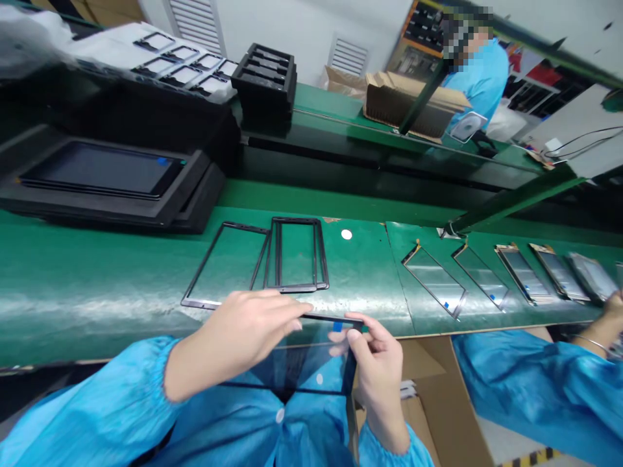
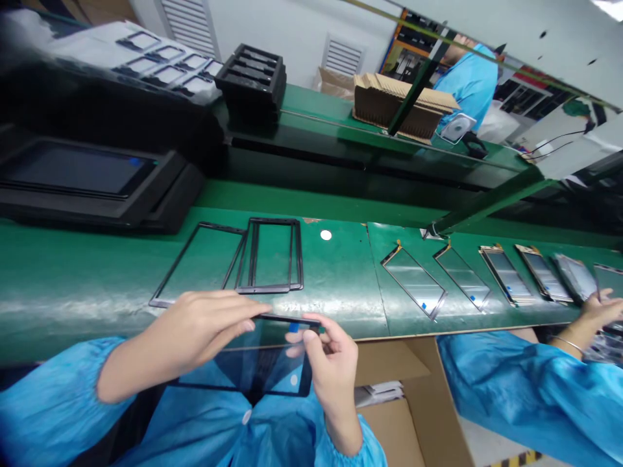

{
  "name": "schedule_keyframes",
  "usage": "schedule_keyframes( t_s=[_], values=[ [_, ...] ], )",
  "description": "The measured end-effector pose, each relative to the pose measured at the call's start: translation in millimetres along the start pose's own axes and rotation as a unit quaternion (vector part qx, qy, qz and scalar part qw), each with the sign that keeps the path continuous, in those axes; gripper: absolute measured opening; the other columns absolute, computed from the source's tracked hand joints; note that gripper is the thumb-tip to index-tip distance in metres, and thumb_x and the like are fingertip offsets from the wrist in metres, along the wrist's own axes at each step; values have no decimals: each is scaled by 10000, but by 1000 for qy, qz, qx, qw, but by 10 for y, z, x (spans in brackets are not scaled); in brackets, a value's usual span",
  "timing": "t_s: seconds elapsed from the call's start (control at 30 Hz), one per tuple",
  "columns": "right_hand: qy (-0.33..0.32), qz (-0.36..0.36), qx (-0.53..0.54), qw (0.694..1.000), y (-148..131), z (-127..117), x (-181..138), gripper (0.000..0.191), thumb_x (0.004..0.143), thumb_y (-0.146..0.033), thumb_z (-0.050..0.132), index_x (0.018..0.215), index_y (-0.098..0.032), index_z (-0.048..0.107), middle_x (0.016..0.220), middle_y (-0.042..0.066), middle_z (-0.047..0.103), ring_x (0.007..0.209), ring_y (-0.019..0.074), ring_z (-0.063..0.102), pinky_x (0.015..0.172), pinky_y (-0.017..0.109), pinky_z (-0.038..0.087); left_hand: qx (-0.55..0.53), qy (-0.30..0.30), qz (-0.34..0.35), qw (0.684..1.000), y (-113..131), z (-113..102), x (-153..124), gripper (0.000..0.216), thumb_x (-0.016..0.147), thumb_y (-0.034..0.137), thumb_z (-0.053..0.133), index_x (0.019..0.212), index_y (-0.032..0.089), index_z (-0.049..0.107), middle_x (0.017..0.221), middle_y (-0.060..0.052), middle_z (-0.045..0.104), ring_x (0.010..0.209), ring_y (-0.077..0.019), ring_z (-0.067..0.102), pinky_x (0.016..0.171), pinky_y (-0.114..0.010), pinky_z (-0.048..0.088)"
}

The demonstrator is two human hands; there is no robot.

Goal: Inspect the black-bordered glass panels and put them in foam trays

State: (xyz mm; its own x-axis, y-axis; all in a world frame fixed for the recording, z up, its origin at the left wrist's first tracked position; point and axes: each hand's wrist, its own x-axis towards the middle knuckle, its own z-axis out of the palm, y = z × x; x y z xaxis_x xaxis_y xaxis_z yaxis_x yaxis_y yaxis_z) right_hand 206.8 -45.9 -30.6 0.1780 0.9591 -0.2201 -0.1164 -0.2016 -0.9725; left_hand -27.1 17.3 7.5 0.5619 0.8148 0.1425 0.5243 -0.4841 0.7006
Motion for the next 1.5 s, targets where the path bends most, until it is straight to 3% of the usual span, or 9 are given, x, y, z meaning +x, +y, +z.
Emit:
schedule_keyframes(
  t_s=[0.23,0.33,0.5,0.8,0.97,1.03,1.13,1.27,1.5],
  values=[
    [-56,23,78,995,68,38,169,473,977,-596,698,1208,-208,840,1038,130,872,877,311,857,794,414,697,-304,-9,-208,930,34,158,-46,410,1061,400,578,1405,248,740,1076,-92,865,820,-236,830,706,-287,650],
    [-20,20,78,997,132,-33,237,441,949,-588,735,1057,-182,870,865,126,870,721,293,844,693,379,689,-422,19,-277,863,10,227,-143,509,1020,481,659,1421,172,709,1145,-176,845,891,-274,837,679,-299,662],
    [-16,-3,65,998,88,-16,265,448,945,-592,730,808,-180,838,715,97,839,578,268,801,610,352,662,-476,45,-292,828,14,310,-204,497,974,511,740,1330,164,744,1142,-195,840,866,-279,839,661,-305,672],
    [-20,-53,41,998,-91,22,229,403,980,-559,695,821,-203,796,683,57,833,531,229,785,541,300,637,-460,65,-305,832,27,306,-227,471,956,501,754,1282,163,780,1101,-184,850,820,-302,842,632,-330,687],
    [-94,-65,-57,992,-78,114,222,345,1010,-425,652,798,-213,822,703,43,838,580,216,796,607,292,642,-240,25,-192,951,-15,211,-204,672,961,373,744,1601,317,547,1452,-102,731,1226,-300,756,1001,-361,629],
    [-134,-86,-95,983,-60,175,227,230,961,-339,710,815,-227,849,727,25,845,627,210,805,650,279,642,-161,-41,-144,976,-7,191,-162,700,944,320,738,1609,385,525,1426,-43,752,1123,-274,791,955,-338,634],
    [-63,-157,-97,981,-45,120,265,168,946,-272,709,933,-262,877,882,19,872,808,210,828,791,283,648,-193,-97,-159,964,-10,194,-125,566,981,318,663,1543,352,602,1178,-31,852,824,-231,824,738,-282,647],
    [83,-211,-132,965,40,-258,351,280,1040,-372,612,1123,-268,857,1260,89,822,1194,271,760,1044,390,592,-350,28,-270,897,-75,187,-188,390,994,400,666,1345,233,635,1173,-131,842,821,-259,833,597,-276,627],
    [-10,-24,51,998,208,-340,275,405,960,-489,740,1260,-216,730,829,83,862,604,239,812,638,330,664,-394,138,-288,862,-191,170,-300,460,947,492,740,1267,220,554,1120,-156,844,689,-264,818,493,-295,602]
  ],
)
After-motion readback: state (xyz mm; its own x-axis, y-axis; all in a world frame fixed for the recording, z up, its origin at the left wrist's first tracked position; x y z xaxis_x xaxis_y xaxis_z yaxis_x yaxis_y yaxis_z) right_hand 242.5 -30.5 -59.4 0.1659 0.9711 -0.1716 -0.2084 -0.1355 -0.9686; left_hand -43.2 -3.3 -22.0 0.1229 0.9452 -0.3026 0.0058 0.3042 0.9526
